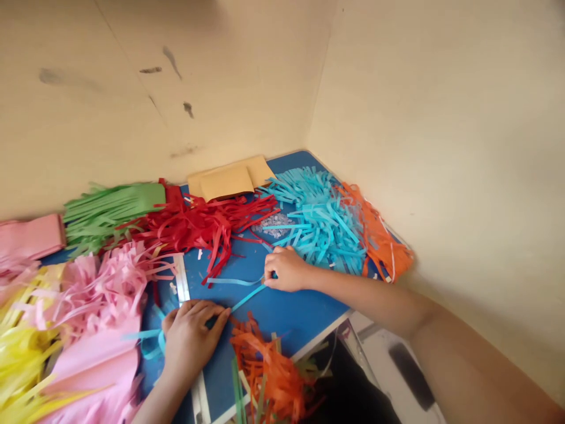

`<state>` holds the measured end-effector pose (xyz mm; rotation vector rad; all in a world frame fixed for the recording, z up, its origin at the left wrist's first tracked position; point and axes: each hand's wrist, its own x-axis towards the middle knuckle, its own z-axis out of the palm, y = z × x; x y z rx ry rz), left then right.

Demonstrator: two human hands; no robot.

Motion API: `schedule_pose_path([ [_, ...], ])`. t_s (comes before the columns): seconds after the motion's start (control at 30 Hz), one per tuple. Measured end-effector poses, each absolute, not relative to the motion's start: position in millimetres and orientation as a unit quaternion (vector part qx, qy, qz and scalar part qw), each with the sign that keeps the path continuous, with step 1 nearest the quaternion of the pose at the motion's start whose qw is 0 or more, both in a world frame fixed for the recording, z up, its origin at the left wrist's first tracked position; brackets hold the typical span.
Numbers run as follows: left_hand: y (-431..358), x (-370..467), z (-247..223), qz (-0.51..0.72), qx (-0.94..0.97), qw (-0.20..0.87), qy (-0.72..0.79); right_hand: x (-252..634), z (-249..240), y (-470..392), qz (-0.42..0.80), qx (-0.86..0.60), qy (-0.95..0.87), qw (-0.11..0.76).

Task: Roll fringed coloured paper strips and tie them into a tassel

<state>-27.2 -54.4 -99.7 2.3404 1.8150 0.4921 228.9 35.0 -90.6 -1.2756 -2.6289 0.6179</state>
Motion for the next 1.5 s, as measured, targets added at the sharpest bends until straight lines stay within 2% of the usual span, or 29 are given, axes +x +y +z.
schedule_pose_path([
  [0.1,-52.1,-20.2,-90.6,0.115,0.805,0.031,0.581,222.0,-77.7,35.7,0.176,-0.413,-0.893,0.039],
  [0.27,-58.6,-13.1,-88.4,0.103,0.874,-0.083,0.467,226.4,-75.5,24.8,0.036,-0.253,-0.965,0.062],
  [0.43,-56.3,1.1,-86.7,0.145,0.872,-0.115,0.454,226.2,-83.0,15.0,-0.061,-0.209,-0.973,0.078],
  [0.57,-47.0,13.4,-83.6,0.151,0.87,-0.141,0.447,217.8,-90.5,20.6,-0.087,-0.201,-0.973,0.074],
  [0.67,-43.1,18.7,-82.5,0.142,0.875,-0.155,0.436,213.2,-89.7,27.9,-0.064,-0.22,-0.972,0.056],
  [0.8,-53.6,10.7,-64.5,0.183,0.865,-0.188,0.427,214.4,-61.6,11.5,0.02,-0.281,-0.958,0.06],
  [0.9,-80.2,-4.3,-37.5,0.26,0.856,-0.195,0.402,221.0,-27.2,-23.9,0.158,-0.302,-0.923,0.178],
  [0.97,-101.2,-9.9,-20.6,0.282,0.87,-0.181,0.361,223.9,-7.5,-44.3,0.304,-0.296,-0.869,0.255],
  [1.1,-126.3,0.8,-0.6,0.346,0.854,-0.14,0.362,219.3,6.1,-56.6,0.663,-0.258,-0.675,0.196],
  [1.17,-128.6,9.3,3.0,0.386,0.833,-0.127,0.376,213.1,-0.1,-58.0,0.756,-0.26,-0.57,0.188],
  [1.33,-129.8,20.1,-3.0,0.429,0.795,-0.098,0.418,200.4,-25.0,-75.4,0.828,-0.251,-0.422,0.27],
  [1.5,-141.9,35.7,-26.5,0.49,0.733,0.038,0.471,193.0,-33.7,-92.5,0.817,-0.261,-0.345,0.381],
])
